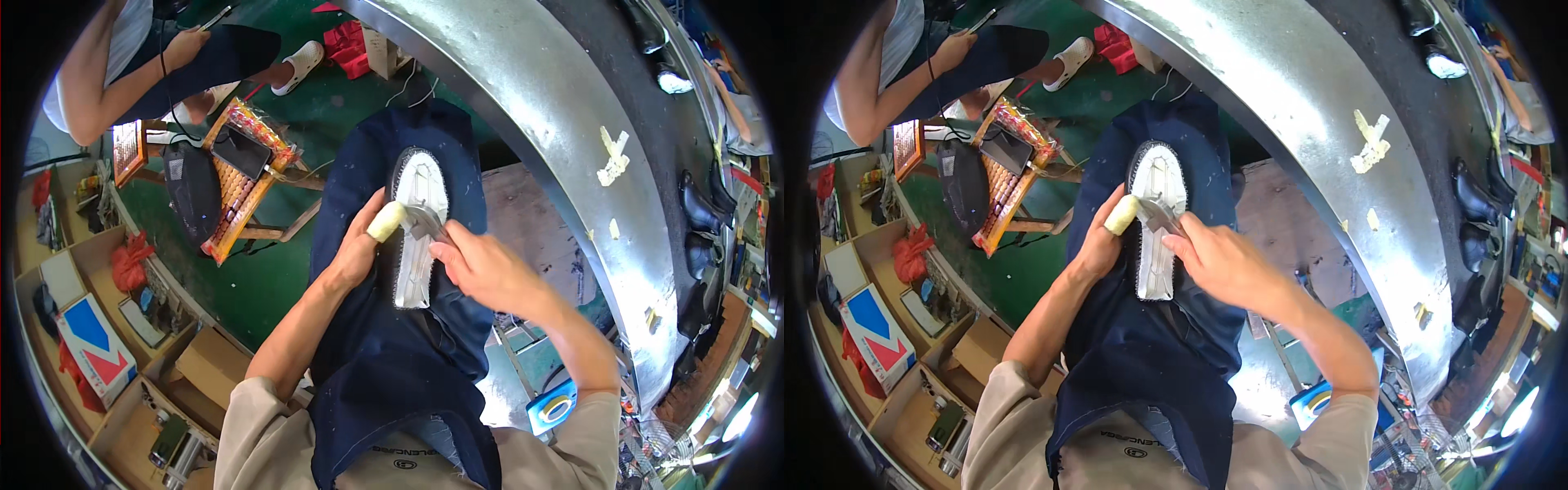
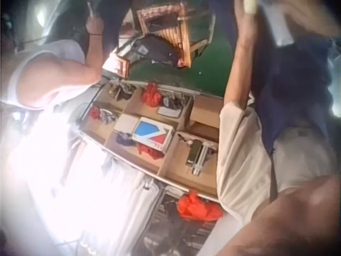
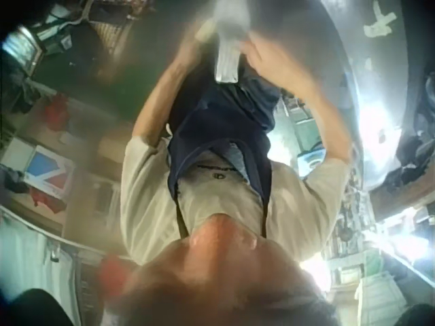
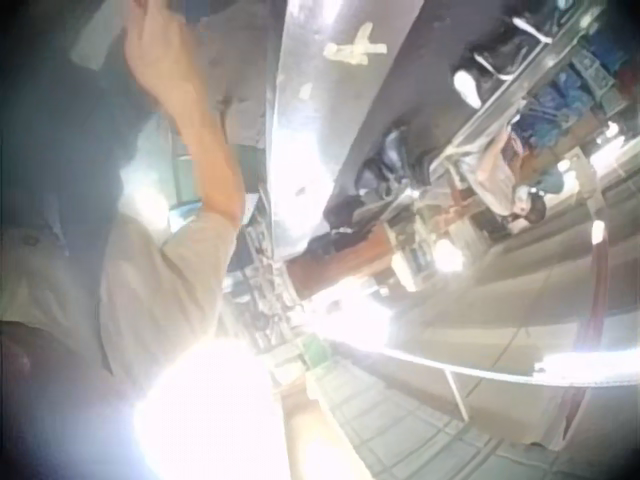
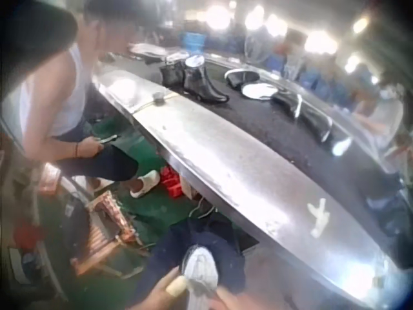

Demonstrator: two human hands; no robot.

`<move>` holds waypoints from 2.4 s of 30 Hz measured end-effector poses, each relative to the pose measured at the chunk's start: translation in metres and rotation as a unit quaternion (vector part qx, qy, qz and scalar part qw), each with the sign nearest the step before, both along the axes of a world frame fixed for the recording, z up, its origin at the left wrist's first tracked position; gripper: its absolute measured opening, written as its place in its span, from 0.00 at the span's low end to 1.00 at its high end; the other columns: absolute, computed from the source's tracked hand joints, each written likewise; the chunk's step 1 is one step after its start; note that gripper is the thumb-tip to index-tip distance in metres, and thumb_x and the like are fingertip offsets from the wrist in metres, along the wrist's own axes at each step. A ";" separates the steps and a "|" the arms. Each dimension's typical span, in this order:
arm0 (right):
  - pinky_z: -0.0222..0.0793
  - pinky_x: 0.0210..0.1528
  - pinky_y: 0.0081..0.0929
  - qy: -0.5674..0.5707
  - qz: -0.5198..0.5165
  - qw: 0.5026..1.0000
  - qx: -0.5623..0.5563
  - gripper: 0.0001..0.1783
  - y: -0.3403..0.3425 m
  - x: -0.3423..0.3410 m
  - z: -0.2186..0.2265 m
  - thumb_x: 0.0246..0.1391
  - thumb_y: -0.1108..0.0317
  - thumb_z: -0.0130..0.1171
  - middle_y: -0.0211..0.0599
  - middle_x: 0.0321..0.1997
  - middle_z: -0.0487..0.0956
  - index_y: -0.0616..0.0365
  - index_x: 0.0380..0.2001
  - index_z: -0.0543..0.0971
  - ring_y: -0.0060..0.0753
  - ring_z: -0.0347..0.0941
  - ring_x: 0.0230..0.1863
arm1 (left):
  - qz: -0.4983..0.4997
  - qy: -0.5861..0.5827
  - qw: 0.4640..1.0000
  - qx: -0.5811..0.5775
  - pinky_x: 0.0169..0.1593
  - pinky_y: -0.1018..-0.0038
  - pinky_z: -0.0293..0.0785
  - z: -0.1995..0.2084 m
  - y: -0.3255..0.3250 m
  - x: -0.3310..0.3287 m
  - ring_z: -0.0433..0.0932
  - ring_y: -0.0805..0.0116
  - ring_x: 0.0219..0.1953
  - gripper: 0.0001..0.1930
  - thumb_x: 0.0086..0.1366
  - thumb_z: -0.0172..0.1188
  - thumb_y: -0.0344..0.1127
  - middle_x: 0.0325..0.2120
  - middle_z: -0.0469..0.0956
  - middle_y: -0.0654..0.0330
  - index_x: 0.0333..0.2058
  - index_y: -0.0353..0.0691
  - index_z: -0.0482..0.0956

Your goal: Lasting shoes by pulling and securing the upper material to the sole using pincers.

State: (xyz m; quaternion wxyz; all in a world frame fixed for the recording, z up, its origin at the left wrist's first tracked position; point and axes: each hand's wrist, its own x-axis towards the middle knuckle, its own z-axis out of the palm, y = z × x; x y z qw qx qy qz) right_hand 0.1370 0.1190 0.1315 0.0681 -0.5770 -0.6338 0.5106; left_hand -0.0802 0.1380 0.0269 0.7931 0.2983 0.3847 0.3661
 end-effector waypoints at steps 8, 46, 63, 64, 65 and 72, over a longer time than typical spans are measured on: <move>0.71 0.27 0.38 0.146 -0.240 0.956 -0.087 0.20 -0.040 -0.027 -0.030 0.75 0.55 0.48 0.46 0.21 0.78 0.63 0.38 0.71 0.43 0.78 0.21 | 0.052 0.047 0.998 0.006 0.60 0.72 0.72 0.006 0.004 0.026 0.77 0.70 0.55 0.26 0.72 0.63 0.34 0.54 0.78 0.56 0.64 0.34 0.67; 0.64 0.22 0.18 0.156 -0.413 0.897 0.033 0.19 -0.049 0.003 -0.063 0.77 0.56 0.45 0.29 0.24 0.78 0.60 0.42 0.77 0.18 0.75 0.22 | 0.076 0.170 0.969 -0.161 0.72 0.71 0.60 -0.023 -0.015 0.001 0.69 0.62 0.67 0.39 0.78 0.41 0.65 0.65 0.72 0.54 0.69 0.35 0.67; 0.72 0.52 0.48 -0.325 -0.278 0.856 0.290 0.18 -0.004 0.090 0.023 0.69 0.60 0.54 0.48 0.53 0.80 0.59 0.56 0.76 0.53 0.79 0.51 | 0.049 -0.050 0.973 -0.222 0.44 0.63 0.87 -0.011 -0.008 0.001 0.86 0.58 0.39 0.36 0.78 0.35 0.67 0.41 0.84 0.53 0.60 0.42 0.75; 0.72 0.52 0.48 -0.332 -0.278 0.854 0.289 0.18 -0.003 0.101 0.018 0.69 0.60 0.54 0.48 0.53 0.80 0.59 0.56 0.76 0.53 0.79 0.51 | 0.045 -0.055 0.972 -0.225 0.44 0.63 0.87 -0.009 -0.008 0.006 0.86 0.58 0.39 0.36 0.78 0.35 0.67 0.41 0.84 0.53 0.60 0.42 0.75; 0.72 0.53 0.48 -0.391 -0.231 0.811 0.368 0.18 -0.004 0.113 0.010 0.68 0.61 0.56 0.48 0.53 0.80 0.58 0.56 0.77 0.53 0.78 0.52 | 0.041 -0.044 0.965 -0.254 0.43 0.63 0.87 -0.006 -0.008 0.011 0.86 0.58 0.38 0.35 0.78 0.35 0.66 0.40 0.84 0.53 0.59 0.42 0.76; 0.73 0.58 0.41 -0.126 -0.147 0.883 0.427 0.15 -0.044 0.041 -0.015 0.62 0.74 0.62 0.43 0.52 0.81 0.56 0.52 0.81 0.50 0.78 0.54 | 0.064 -0.046 0.943 -0.324 0.41 0.61 0.88 0.007 -0.010 0.013 0.87 0.56 0.35 0.33 0.75 0.44 0.67 0.37 0.85 0.52 0.51 0.41 0.80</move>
